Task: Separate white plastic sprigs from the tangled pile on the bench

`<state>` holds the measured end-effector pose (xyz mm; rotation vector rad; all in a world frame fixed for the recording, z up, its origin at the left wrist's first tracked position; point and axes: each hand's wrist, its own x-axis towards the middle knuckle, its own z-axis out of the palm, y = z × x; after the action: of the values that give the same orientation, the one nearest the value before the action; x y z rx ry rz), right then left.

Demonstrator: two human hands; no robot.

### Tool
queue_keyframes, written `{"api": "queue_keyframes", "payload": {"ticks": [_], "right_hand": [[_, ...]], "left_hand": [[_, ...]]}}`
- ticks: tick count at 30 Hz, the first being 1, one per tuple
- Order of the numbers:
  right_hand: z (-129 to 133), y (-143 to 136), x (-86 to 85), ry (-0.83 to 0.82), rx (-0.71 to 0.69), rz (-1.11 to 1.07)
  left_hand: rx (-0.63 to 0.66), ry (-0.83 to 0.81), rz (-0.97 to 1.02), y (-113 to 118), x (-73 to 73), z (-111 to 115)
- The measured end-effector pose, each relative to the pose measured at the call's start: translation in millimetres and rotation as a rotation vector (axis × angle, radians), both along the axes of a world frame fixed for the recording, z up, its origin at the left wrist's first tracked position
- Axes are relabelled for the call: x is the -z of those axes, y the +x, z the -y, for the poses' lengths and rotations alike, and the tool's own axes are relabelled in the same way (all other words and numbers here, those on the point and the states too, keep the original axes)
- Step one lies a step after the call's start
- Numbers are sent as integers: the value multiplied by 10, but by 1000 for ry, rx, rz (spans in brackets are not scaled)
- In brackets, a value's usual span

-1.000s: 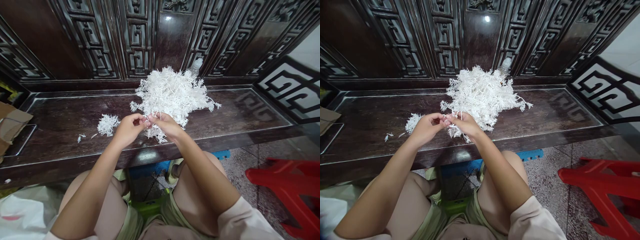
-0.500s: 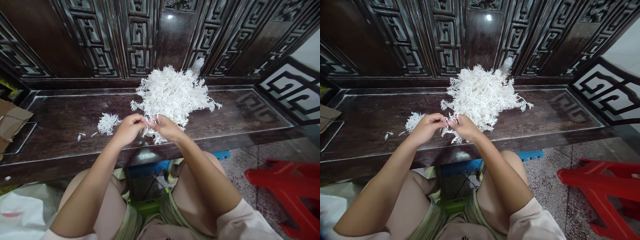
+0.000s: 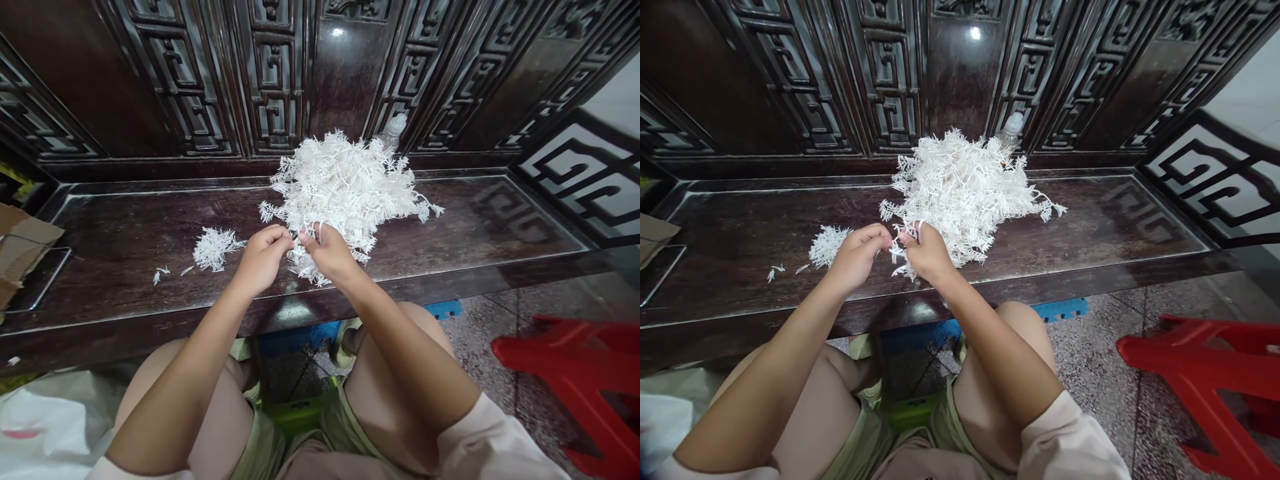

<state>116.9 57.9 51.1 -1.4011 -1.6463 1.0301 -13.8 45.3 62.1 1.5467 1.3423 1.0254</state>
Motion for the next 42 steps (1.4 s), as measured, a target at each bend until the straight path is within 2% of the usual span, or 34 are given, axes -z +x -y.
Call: {"api": "queue_keyframes", "payload": {"ticks": [5,10,17,19,21,22,23,26,29,31,35,39,42], "right_hand": [[-4,-6,5,52,42,-49],[5,-8,-44,40,45,-111],[38,-60,-60,39,50,-199],[-39,75,-89,3,134,-186],[-157,296,-136,-41,385,-186],[-214,411,-163,-29,470,-195],[-260,508,-190,-9,484,-209],[-290,585,-229,-169,223,-198],[-199,366,-175,-235,30,-241],[-131,199,-105,-254,-49,-271],[-58,69,-1,-284,-43,-300],[-51,98,-9,-265,-21,-335],[-64,107,-5,-250,1,-297]], "left_hand": [[-23,9,104,10,12,-7],[16,-35,260,-20,41,-28],[-18,38,333,52,67,-11],[-47,84,401,-16,4,15],[-111,188,533,-152,-97,33],[-143,233,601,-232,-151,34],[-142,235,629,-306,-196,30],[-119,-5,586,-406,-224,-12],[-149,-307,512,-283,-85,-47],[-122,-418,517,-149,26,-43],[-138,-485,591,38,138,5],[-155,-595,667,80,183,11],[-111,-522,570,65,222,-14]]}}
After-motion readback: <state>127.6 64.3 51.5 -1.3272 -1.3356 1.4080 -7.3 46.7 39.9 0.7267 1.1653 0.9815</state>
